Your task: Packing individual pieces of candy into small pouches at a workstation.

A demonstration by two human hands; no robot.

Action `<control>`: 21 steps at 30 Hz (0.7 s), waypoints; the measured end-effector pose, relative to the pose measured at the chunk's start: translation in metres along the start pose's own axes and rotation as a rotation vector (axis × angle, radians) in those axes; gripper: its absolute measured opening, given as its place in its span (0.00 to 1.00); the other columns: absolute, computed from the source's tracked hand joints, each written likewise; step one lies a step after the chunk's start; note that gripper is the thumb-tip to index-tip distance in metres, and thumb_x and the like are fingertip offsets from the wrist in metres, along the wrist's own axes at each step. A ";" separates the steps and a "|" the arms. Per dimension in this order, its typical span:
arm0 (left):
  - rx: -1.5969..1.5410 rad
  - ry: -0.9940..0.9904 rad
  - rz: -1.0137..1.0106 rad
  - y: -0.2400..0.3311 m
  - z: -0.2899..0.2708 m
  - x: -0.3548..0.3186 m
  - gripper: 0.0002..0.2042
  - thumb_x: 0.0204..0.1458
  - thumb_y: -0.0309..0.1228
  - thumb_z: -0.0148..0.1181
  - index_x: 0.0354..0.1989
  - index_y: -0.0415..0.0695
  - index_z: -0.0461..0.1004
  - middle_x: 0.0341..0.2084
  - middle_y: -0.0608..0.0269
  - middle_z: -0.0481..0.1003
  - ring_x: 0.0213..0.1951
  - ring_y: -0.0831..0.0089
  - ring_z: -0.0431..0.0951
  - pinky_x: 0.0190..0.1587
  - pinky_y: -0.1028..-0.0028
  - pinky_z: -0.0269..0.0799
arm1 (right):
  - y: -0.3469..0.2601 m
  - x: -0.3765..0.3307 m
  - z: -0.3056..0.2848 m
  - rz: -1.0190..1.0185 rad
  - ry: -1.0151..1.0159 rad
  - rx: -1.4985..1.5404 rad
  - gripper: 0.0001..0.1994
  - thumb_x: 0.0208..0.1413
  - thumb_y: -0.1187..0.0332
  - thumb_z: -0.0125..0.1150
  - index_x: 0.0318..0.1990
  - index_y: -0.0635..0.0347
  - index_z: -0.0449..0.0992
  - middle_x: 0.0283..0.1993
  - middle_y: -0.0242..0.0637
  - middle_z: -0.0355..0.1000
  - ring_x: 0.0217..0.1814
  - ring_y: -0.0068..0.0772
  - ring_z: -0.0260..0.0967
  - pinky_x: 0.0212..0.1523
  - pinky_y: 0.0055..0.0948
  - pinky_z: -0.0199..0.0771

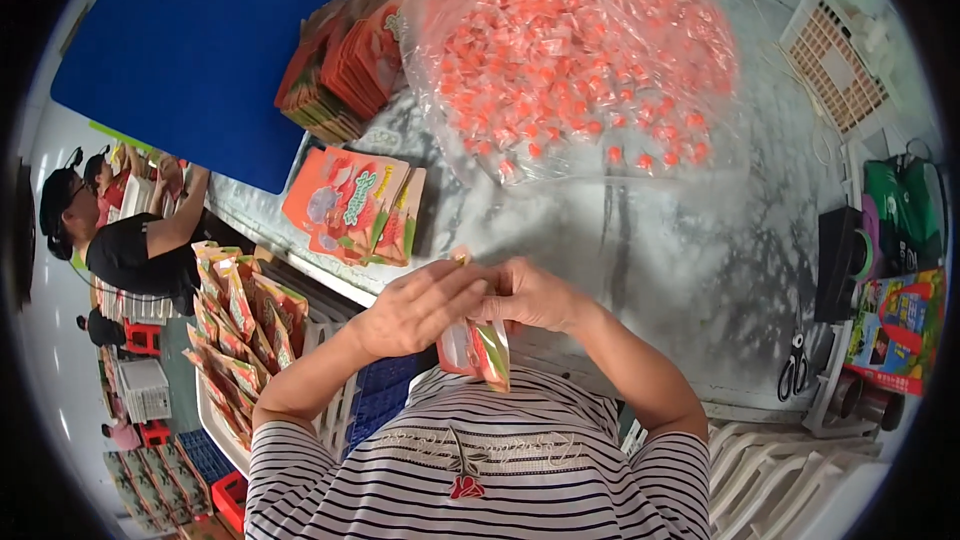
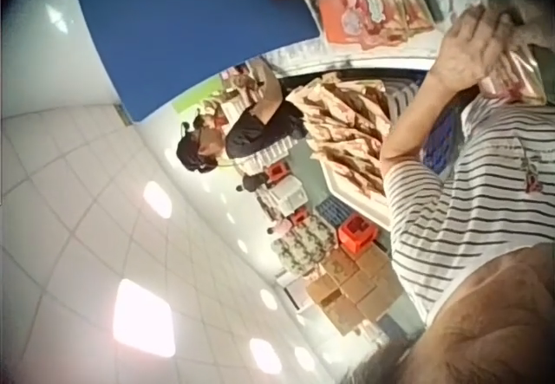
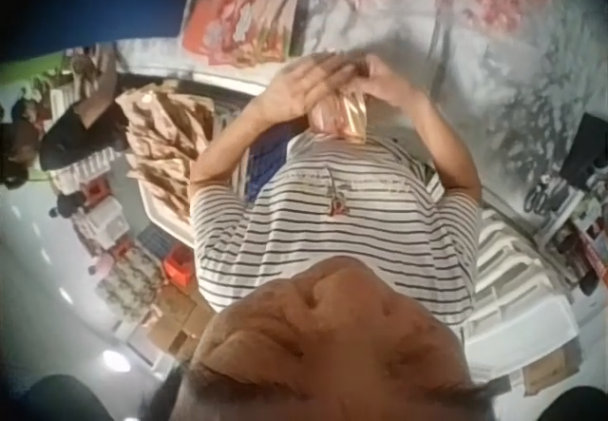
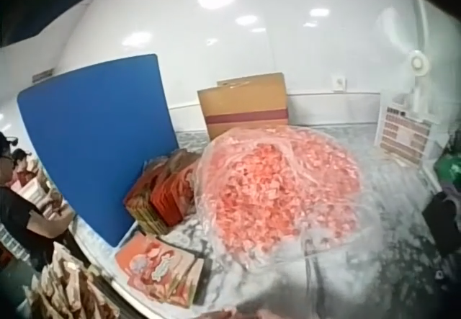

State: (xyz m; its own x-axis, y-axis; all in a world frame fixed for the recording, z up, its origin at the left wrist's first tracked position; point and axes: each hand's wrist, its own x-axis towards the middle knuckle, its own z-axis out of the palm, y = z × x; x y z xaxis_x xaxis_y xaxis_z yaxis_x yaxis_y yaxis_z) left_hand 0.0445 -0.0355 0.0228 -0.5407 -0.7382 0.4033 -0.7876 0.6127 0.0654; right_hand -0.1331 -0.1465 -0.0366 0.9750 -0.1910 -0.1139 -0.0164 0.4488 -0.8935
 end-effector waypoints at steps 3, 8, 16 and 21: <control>-0.037 0.009 0.017 0.000 0.005 -0.007 0.24 0.38 0.27 0.60 0.48 0.33 0.71 0.48 0.51 0.70 0.39 0.63 0.76 0.39 0.68 0.77 | 0.012 -0.007 -0.002 0.051 -0.005 0.108 0.11 0.55 0.59 0.66 0.33 0.57 0.78 0.27 0.23 0.71 0.27 0.14 0.65 0.25 0.19 0.64; -0.002 -0.129 0.086 -0.001 -0.002 -0.005 0.19 0.36 0.28 0.58 0.40 0.33 0.73 0.45 0.51 0.70 0.35 0.65 0.76 0.37 0.70 0.77 | 0.000 -0.019 -0.008 0.072 0.163 -0.282 0.10 0.51 0.64 0.66 0.31 0.62 0.77 0.25 0.31 0.71 0.27 0.20 0.68 0.27 0.25 0.67; -0.065 -0.417 0.053 0.016 -0.006 0.023 0.13 0.40 0.25 0.56 0.37 0.36 0.70 0.35 0.55 0.70 0.28 0.66 0.76 0.25 0.72 0.72 | -0.022 -0.024 0.009 -0.016 0.214 -0.927 0.07 0.46 0.73 0.60 0.28 0.69 0.70 0.26 0.55 0.72 0.29 0.55 0.71 0.31 0.44 0.68; -0.257 -0.508 -0.024 0.010 0.007 0.036 0.14 0.41 0.24 0.58 0.38 0.37 0.70 0.34 0.55 0.70 0.28 0.63 0.76 0.25 0.68 0.73 | -0.023 -0.017 0.005 0.043 0.334 -1.032 0.04 0.42 0.76 0.56 0.28 0.68 0.74 0.27 0.55 0.72 0.32 0.60 0.71 0.35 0.48 0.71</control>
State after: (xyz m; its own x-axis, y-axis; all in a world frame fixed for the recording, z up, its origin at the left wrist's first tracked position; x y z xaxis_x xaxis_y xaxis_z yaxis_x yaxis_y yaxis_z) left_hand 0.0151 -0.0579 0.0311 -0.6474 -0.7572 -0.0865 -0.7389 0.5958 0.3147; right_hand -0.1484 -0.1491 -0.0120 0.8619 -0.4909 -0.1270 -0.3803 -0.4602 -0.8022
